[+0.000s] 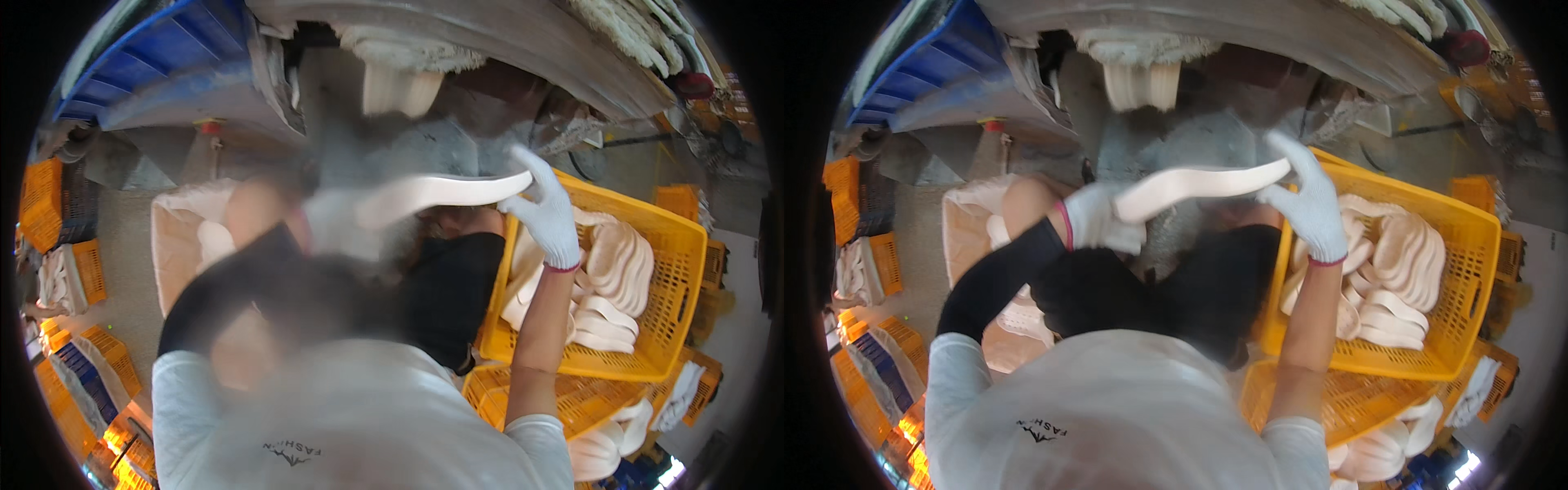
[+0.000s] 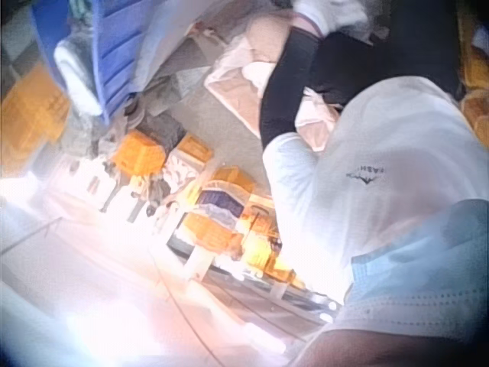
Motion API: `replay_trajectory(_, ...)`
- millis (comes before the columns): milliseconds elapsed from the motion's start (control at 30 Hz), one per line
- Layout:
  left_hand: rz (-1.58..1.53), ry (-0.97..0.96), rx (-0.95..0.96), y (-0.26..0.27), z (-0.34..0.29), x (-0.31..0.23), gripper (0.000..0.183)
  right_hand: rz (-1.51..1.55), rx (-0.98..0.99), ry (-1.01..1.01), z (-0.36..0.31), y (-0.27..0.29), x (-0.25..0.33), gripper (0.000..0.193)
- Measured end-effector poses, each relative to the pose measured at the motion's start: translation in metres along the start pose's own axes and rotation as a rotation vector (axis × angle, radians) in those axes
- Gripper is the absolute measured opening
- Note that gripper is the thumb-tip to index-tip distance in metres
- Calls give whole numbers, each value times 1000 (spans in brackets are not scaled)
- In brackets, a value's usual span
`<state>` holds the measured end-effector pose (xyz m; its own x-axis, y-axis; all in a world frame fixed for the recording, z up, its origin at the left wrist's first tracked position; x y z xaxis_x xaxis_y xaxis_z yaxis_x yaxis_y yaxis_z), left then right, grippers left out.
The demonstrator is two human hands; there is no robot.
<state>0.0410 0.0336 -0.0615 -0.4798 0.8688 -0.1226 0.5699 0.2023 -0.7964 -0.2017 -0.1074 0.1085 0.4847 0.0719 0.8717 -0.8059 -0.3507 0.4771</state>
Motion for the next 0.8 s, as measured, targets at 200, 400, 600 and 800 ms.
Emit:
replay_trajectory(200,-203,-794,361,-63,57,-82,48,-221,-12,377,-56,-87,50,63)
replay_trajectory(400,1598,-1125,-580,-50,138,-125,27,-824,-177,265,50,-160,48,35)
replay_trajectory(600,248,-937,-418,-30,90,-99,65,-395,-376,322,-1,-145,56,24)
replay_trajectory(800,-185,-745,-209,-52,70,-40,81,-62,-212,209,-111,-124,15,28)
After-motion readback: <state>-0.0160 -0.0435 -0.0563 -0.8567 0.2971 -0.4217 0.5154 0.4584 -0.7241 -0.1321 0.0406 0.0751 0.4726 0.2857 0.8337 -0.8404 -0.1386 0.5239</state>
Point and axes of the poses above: each hand's wrist, its own z-axis towards the middle knuckle, its own y-axis out of the back of the hand, x = y × z, the point moved 8 cm from there along z, towards the middle knuckle
